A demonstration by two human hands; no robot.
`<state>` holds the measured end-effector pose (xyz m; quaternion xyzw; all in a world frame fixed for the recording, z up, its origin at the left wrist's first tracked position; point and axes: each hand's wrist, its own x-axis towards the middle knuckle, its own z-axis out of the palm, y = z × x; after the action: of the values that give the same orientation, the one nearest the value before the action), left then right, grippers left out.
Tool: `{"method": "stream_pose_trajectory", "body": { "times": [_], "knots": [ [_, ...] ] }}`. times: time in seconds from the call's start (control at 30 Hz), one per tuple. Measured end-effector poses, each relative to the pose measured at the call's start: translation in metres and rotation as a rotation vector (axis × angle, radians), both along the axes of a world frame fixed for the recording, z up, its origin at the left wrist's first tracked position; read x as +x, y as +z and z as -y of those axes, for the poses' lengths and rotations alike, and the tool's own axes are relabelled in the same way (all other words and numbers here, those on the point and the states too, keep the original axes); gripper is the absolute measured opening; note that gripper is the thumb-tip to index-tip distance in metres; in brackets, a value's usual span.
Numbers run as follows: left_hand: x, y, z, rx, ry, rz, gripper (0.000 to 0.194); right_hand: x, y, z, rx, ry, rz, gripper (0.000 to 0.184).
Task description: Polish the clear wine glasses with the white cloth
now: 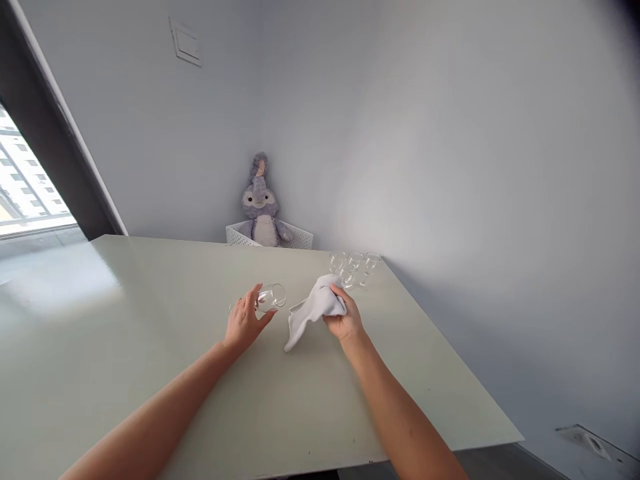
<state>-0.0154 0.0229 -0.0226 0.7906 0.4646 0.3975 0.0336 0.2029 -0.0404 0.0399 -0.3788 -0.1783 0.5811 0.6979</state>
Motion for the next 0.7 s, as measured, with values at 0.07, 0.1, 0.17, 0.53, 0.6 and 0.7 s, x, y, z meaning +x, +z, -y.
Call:
{"method": "stream_pose_trajectory", "body": {
  "times": [0.07,0.1,0.17,0.53,0.6,0.7],
  "knots": [
    [-0.001,0.0,-0.001,0.002,0.016,0.006,0.057,-0.011,0.004,0.002,0.068,0.092,0.042,0.018],
    [-0.001,0.0,-0.001,0.009,0.014,0.01,0.057,-0.018,0.005,0.004,0.101,0.151,0.076,0.022],
    [-0.001,0.001,0.0,0.022,-0.006,0.015,0.055,-0.034,0.005,0.006,0.166,0.286,0.208,0.036],
    [0.002,0.011,0.008,-0.068,-0.389,-0.249,0.052,-0.044,-0.017,0.024,0.265,0.392,1.516,0.019],
    [0.003,0.014,0.009,0.023,-0.462,-0.337,0.051,-0.042,-0.026,0.022,0.228,0.493,1.383,0.012],
    [0.005,0.022,0.011,0.2,-0.404,-0.393,0.048,-0.044,-0.036,0.015,0.147,0.513,0.947,0.024]
  ]
}}
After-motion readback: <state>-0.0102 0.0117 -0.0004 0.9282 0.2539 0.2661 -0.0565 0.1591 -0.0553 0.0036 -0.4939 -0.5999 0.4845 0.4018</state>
